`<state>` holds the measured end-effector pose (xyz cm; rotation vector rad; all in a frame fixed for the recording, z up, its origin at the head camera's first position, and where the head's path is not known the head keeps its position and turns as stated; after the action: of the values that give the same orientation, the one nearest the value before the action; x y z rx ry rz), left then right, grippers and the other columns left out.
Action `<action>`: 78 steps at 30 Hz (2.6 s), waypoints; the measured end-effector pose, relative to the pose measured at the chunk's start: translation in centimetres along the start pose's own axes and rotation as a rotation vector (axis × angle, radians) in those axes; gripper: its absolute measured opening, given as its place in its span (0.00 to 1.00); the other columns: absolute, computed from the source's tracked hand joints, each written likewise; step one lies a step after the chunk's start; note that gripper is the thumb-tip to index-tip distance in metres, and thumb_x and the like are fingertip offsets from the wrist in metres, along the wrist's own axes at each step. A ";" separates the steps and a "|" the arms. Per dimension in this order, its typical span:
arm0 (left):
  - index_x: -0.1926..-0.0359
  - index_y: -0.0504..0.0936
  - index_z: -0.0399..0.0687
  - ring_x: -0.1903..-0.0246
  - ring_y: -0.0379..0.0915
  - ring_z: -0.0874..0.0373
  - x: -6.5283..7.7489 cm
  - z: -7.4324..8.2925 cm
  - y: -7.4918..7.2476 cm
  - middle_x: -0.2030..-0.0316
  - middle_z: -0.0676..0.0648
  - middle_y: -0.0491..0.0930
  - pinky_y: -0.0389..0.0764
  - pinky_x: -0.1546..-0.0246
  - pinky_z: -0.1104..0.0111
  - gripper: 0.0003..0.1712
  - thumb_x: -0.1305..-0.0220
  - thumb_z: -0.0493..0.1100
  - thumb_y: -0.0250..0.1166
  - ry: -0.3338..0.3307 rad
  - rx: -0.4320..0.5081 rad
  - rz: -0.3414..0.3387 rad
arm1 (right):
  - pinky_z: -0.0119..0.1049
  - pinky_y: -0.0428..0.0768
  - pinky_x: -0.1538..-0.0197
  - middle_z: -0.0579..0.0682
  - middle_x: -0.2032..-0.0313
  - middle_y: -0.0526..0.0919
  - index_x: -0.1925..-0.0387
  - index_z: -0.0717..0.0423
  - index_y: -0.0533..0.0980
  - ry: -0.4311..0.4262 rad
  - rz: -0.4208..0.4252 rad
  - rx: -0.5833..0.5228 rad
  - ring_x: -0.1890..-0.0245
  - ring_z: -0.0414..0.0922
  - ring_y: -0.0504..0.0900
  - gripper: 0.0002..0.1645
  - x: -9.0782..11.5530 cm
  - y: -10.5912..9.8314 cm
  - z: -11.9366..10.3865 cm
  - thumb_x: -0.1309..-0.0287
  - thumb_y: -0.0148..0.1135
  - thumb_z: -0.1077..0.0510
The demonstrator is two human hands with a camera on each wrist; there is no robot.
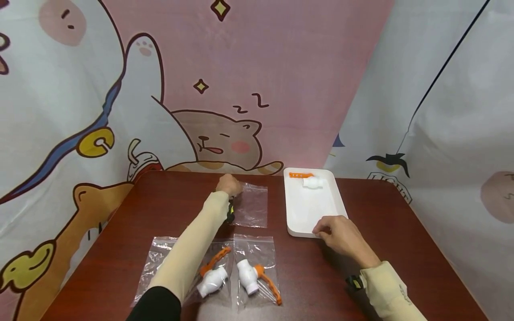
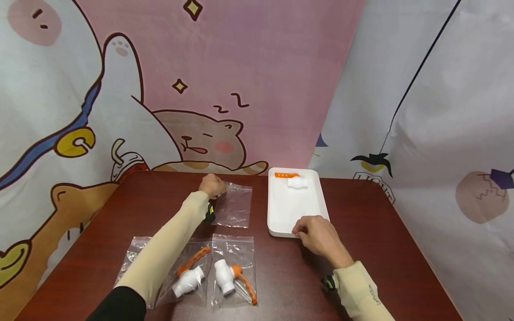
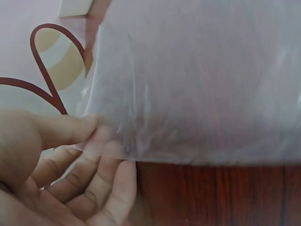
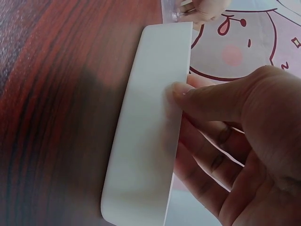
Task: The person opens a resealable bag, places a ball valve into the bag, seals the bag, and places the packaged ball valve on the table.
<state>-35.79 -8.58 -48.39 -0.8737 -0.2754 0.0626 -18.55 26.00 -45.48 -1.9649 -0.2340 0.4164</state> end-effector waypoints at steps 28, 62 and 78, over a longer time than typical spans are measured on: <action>0.53 0.86 0.48 0.49 0.80 0.50 5.3 1.0 -5.6 0.50 0.45 0.85 0.80 0.47 0.57 0.11 0.26 0.48 0.63 0.296 0.493 -0.054 | 0.38 0.78 0.64 0.34 0.71 0.88 0.72 0.39 0.87 0.002 0.016 -0.002 0.69 0.34 0.81 0.12 0.1 0.3 0.2 0.47 0.74 0.63; 0.56 0.86 0.42 0.64 0.88 0.45 17.0 3.5 -6.9 0.63 0.38 0.88 0.89 0.60 0.58 0.06 0.29 0.38 0.66 0.666 0.679 -0.209 | 0.40 0.86 0.48 0.44 0.47 0.86 0.41 0.46 0.78 -0.133 0.081 -0.384 0.55 0.40 0.88 0.22 -2.3 -5.6 -8.4 0.35 0.70 0.49; 0.56 0.87 0.47 0.66 0.87 0.50 20.5 3.7 -6.2 0.61 0.44 0.89 0.88 0.61 0.60 0.06 0.29 0.42 0.66 0.763 0.613 -0.237 | 0.33 0.84 0.59 0.37 0.64 0.89 0.59 0.47 0.87 -0.257 0.100 -0.373 0.65 0.32 0.83 0.04 -2.6 -5.9 -12.8 0.35 0.70 0.56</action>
<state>-17.39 -6.40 -37.05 -0.2065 0.3493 -0.3863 -15.82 16.75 -34.84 -2.2919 -0.4019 0.7352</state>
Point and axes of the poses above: each hand's wrist, its own x-axis away from the middle knuckle, its own y-axis out of the palm, z = x × y, the point moved 1 cm from there along -x, towards the middle knuckle
